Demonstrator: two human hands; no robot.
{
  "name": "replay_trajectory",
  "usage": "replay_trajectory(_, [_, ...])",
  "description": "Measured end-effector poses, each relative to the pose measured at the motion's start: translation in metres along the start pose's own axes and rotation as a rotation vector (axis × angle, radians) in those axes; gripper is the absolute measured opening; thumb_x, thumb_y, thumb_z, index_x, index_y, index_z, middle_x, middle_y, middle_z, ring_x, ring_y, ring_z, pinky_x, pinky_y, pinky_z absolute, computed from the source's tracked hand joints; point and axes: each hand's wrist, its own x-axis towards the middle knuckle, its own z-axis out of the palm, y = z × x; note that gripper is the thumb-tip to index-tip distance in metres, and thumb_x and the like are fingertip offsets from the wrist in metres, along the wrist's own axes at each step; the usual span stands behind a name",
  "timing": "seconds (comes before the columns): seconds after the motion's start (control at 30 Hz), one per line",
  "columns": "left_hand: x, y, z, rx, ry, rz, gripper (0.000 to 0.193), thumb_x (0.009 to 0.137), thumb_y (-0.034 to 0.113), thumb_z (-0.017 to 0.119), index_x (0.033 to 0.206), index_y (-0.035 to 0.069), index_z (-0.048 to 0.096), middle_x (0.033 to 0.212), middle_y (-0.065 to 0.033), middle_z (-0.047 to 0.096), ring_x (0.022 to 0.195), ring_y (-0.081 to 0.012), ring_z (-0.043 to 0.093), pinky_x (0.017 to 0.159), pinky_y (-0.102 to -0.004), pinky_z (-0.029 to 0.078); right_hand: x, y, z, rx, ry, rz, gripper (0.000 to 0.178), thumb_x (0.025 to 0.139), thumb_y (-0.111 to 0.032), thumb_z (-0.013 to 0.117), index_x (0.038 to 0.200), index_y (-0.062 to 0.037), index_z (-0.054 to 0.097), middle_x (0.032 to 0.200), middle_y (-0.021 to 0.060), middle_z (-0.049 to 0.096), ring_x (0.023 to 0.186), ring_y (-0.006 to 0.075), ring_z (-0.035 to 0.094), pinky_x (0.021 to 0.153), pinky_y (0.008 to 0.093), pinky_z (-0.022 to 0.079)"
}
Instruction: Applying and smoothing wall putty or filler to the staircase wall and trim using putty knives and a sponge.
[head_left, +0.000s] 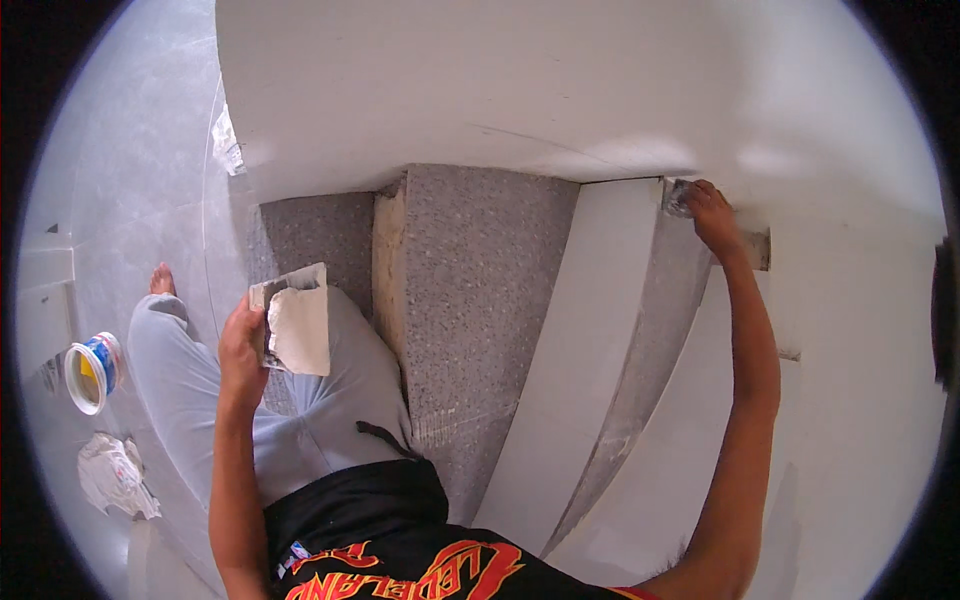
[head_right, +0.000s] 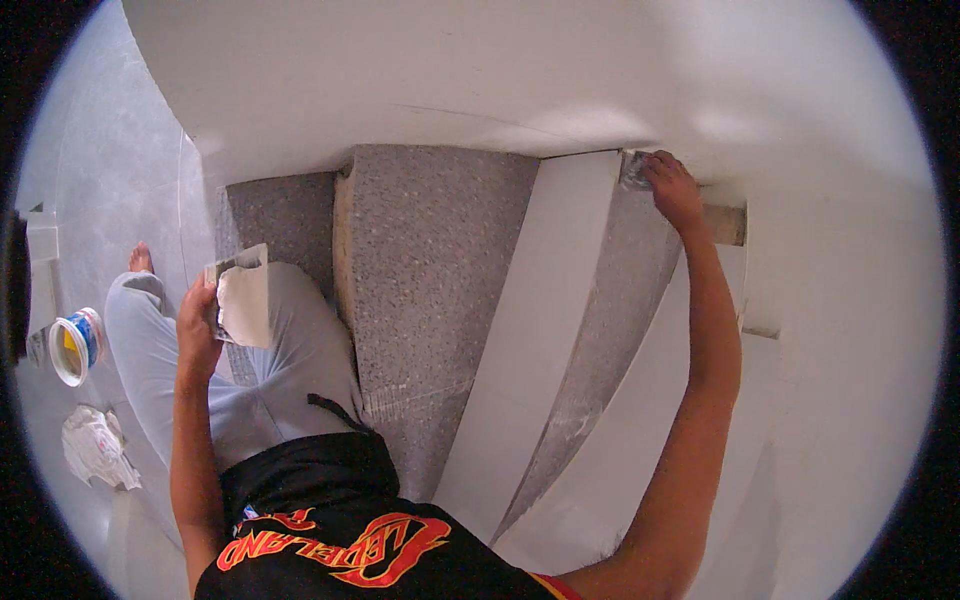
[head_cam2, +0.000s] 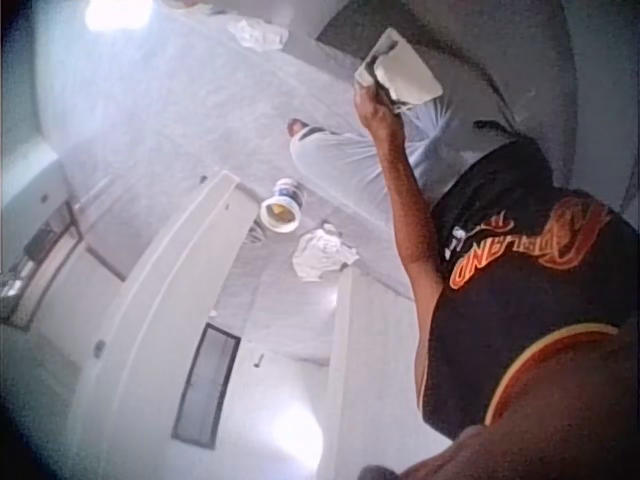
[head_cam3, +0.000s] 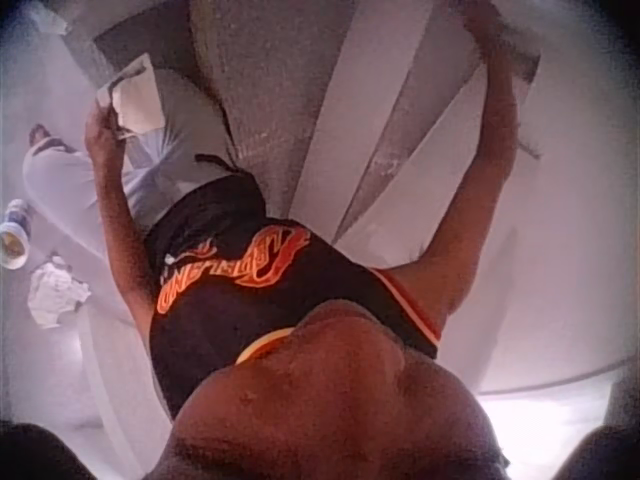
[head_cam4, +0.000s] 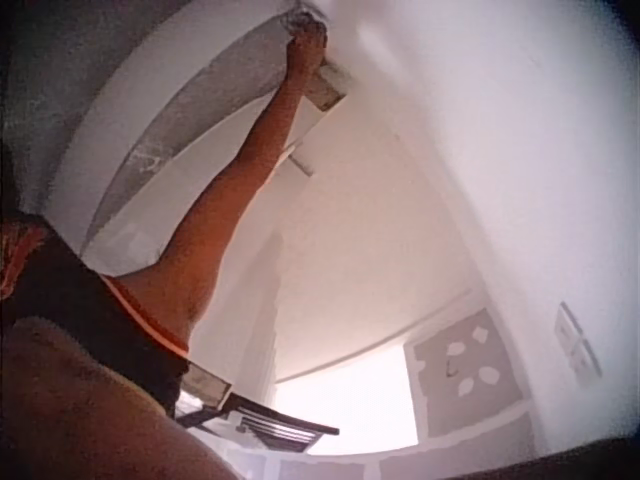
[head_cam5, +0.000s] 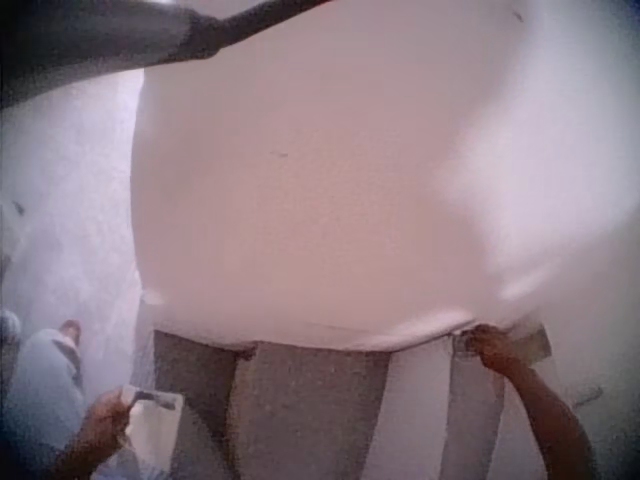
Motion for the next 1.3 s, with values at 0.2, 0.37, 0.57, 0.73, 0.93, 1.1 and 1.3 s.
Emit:
replay_trajectory(0.2, [0.001,0.002,-0.004,-0.056,0.007,-0.041,0.035,0.086,0.018,0.037,0.114,-0.001,0.046,0.098,-0.0058,0.056,0.086,-0.012,0.054,0.076,-0.0246,0.043,0.001,-0.016,-0.02,0.045,-0.022,0.022,0.031,0.064,0.002,0.05,0.094,-0.0034,0.06,0.106,0.007,0.057,0.11,0.0243,0.046,0.089,0.0339,0.043])
replay_trajectory(0.37, [0.001,0.001,-0.007,-0.008,0.002,-0.026,0.033,0.086,0.016,0.038,0.113,0.0,0.047,0.097,-0.0051,0.056,0.085,-0.0117,0.054,0.075,-0.0245,0.043,0.029,-0.046,-0.019,0.122,-0.072,-0.109,0.032,0.064,0.002,0.051,0.094,-0.0046,0.06,0.105,0.0072,0.057,0.109,0.0242,0.047,0.092,0.0354,0.039])
replay_trajectory(0.57, [-0.001,0.002,-0.005,-0.029,-0.008,-0.024,0.034,0.085,0.017,0.039,0.113,0.0,0.046,0.096,-0.0053,0.056,0.085,-0.0114,0.054,0.075,-0.0241,0.043,0.037,-0.024,0.002,-0.001,-0.162,-0.05,0.024,0.066,-0.003,0.051,0.089,-0.0032,0.059,0.104,0.0083,0.057,0.107,0.0256,0.047,0.091,0.0364,0.038])
replay_trajectory(0.73, [0.001,-0.002,-0.01,-0.055,-0.005,-0.015,0.033,0.085,0.016,0.038,0.113,-0.001,0.046,0.097,-0.0054,0.055,0.085,-0.0113,0.054,0.076,-0.0241,0.043,0.016,-0.009,0.015,-0.061,-0.079,-0.013,0.025,0.062,0.001,0.054,0.087,-0.0018,0.058,0.103,0.01,0.057,0.108,0.0261,0.046,0.092,0.0371,0.038])
replay_trajectory(0.93, [0.002,0.0,-0.009,-0.061,-0.014,-0.024,0.033,0.086,0.017,0.038,0.112,-0.001,0.046,0.097,-0.0054,0.055,0.086,-0.0116,0.054,0.077,-0.0249,0.043,0.0,-0.016,-0.003,0.054,0.002,0.086,0.032,0.058,0.007,0.053,0.089,-0.0008,0.058,0.103,0.011,0.056,0.109,0.0271,0.046,0.091,0.0393,0.039])
replay_trajectory(1.1, [-0.001,0.004,0.0,-0.075,0.008,-0.022,0.033,0.085,0.016,0.035,0.112,-0.001,0.047,0.098,-0.006,0.055,0.086,-0.0115,0.054,0.076,-0.0246,0.043,0.024,-0.043,0.002,0.116,0.067,0.011,0.029,0.06,0.004,0.053,0.088,-0.0015,0.058,0.099,0.0106,0.058,0.107,0.0271,0.047,0.089,0.0392,0.04])
replay_trajectory(1.3, [-0.002,0.004,0.0,-0.049,0.023,0.007,0.033,0.084,0.014,0.034,0.11,-0.002,0.048,0.097,-0.0062,0.056,0.085,-0.0114,0.054,0.076,-0.0243,0.043,0.028,-0.034,0.032,-0.137,0.001,-0.043,0.018,0.068,-0.008,0.052,0.084,-0.0032,0.058,0.093,0.0092,0.057,0.101,0.0251,0.049,0.085,0.0369,0.04])
